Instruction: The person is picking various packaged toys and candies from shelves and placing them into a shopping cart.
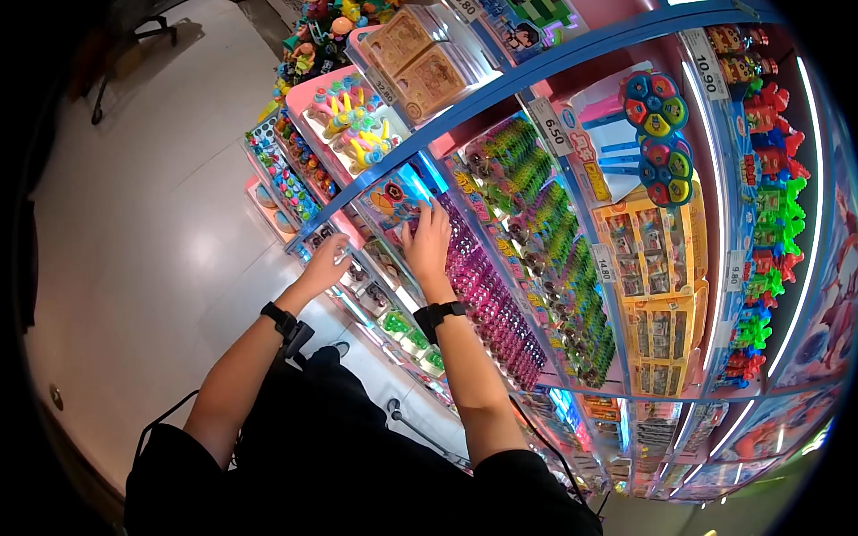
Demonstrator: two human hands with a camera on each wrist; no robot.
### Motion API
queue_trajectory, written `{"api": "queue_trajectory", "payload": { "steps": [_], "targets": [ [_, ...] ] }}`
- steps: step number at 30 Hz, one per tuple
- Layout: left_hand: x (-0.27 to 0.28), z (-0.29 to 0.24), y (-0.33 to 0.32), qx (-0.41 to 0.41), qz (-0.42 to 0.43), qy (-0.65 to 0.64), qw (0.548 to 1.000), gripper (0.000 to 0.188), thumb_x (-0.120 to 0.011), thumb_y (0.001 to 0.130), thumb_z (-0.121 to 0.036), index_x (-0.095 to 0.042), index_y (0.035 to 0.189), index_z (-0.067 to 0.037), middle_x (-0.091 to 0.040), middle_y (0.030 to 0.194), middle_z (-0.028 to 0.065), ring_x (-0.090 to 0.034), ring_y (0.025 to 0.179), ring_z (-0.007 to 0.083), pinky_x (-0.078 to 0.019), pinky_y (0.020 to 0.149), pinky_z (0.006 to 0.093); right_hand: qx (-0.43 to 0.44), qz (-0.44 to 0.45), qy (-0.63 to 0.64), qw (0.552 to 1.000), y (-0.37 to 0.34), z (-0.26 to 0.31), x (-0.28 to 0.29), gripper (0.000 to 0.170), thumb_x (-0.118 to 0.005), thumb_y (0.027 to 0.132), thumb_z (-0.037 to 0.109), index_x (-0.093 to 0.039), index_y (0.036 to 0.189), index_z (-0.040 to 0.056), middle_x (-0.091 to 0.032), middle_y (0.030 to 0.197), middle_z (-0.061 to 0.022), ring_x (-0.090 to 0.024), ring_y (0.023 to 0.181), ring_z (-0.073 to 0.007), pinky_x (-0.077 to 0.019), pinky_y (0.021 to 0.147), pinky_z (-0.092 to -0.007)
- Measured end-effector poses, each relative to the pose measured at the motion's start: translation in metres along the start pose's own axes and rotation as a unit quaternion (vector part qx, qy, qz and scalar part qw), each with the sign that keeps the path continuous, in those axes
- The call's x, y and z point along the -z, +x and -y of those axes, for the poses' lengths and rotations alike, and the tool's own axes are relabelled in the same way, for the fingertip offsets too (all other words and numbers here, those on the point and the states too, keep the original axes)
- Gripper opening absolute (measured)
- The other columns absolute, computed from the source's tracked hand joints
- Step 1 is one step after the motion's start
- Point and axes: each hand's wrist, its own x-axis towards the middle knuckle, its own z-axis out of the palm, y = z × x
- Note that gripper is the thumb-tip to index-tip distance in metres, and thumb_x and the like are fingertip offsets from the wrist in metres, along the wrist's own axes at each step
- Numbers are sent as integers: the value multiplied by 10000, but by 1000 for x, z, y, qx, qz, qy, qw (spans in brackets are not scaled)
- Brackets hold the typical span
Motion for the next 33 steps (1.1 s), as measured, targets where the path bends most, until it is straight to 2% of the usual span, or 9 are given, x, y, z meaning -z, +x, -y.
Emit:
{"api": "queue_trajectory", "payload": {
  "steps": [4, 5, 9, 12, 16, 21, 28, 32, 33],
  "targets": [
    [-18, 2, 47, 59, 29, -45, 997, 533, -666, 873, -177, -472, 1322, 35, -586, 1223, 233, -605, 1099, 341, -478, 926, 411, -40, -7, 59, 997, -40, 15, 10, 472, -706, 815, 95, -507, 1236, 17, -519, 1263, -204, -498, 1180, -387, -408, 996, -462],
    [-37, 32, 67, 117, 52, -143, 981, 631, -665, 888, -238, -414, 1395, 42, -545, 1309, 231, -575, 1159, 314, -479, 935, 401, -58, 4, 68, 996, -54, 17, 9, 458, -696, 824, 103, -508, 1233, 17, -513, 1269, -198, -491, 1183, -385, -405, 994, -467],
    [-48, 3, 92, 252, 45, -307, 917, 766, -649, 908, -333, -269, 1497, -25, -415, 1436, 202, -459, 1285, 300, -456, 966, 425, -126, 22, 122, 984, -98, 21, -4, 459, -680, 823, 73, -501, 1239, 2, -520, 1237, -209, -484, 1180, -396, -405, 994, -471],
    [-66, 11, 99, 268, 13, -295, 917, 780, -653, 907, -328, -245, 1507, -43, -410, 1435, 196, -463, 1277, 310, -449, 972, 436, -173, 19, 158, 972, -108, 27, -9, 485, -677, 817, 51, -488, 1260, -5, -521, 1225, -224, -476, 1186, -408, -403, 1004, -468],
    [-68, 9, 98, 266, 14, -265, 927, 762, -643, 907, -283, -246, 1509, -38, -440, 1412, 154, -530, 1129, 229, -466, 825, 336, -154, -22, 143, 977, -83, 18, -10, 539, -675, 820, 56, -465, 1313, -5, -484, 1294, -228, -457, 1209, -420, -387, 1031, -468],
    [-63, 19, 101, 275, 9, -337, 901, 800, -631, 914, -261, -178, 1534, -36, -432, 1440, 152, -485, 1272, 274, -450, 985, 418, -116, -56, 107, 986, -19, -1, -9, 570, -684, 814, 57, -461, 1337, 14, -462, 1338, -230, -457, 1229, -419, -383, 1047, -469],
    [-38, -7, 97, 251, 60, -418, 871, 894, -636, 928, -319, -77, 1550, -1, -416, 1434, 173, -454, 1304, 288, -445, 1020, 402, -135, -66, 160, 976, 5, -13, -35, 498, -668, 812, 36, -483, 1274, 11, -437, 1317, -252, -477, 1205, -432, -414, 1024, -447],
    [-46, -2, 109, 277, 72, -412, 865, 1005, -679, 891, -436, -22, 1572, -97, -325, 1533, 137, -336, 1413, 283, -343, 1102, 430, -162, -43, 190, 967, -2, -4, -35, 602, -645, 825, 37, -422, 1384, 27, -349, 1428, -270, -418, 1298, -459, -382, 1081, -450],
    [-51, -4, 114, 276, 67, -418, 863, 1018, -688, 882, -450, -21, 1574, -115, -317, 1536, 124, -338, 1407, 272, -341, 1097, 429, -149, -20, 178, 972, -2, -3, -34, 697, -638, 825, 41, -350, 1460, 48, -252, 1509, -298, -332, 1375, -477, -351, 1112, -455]
  ]
}}
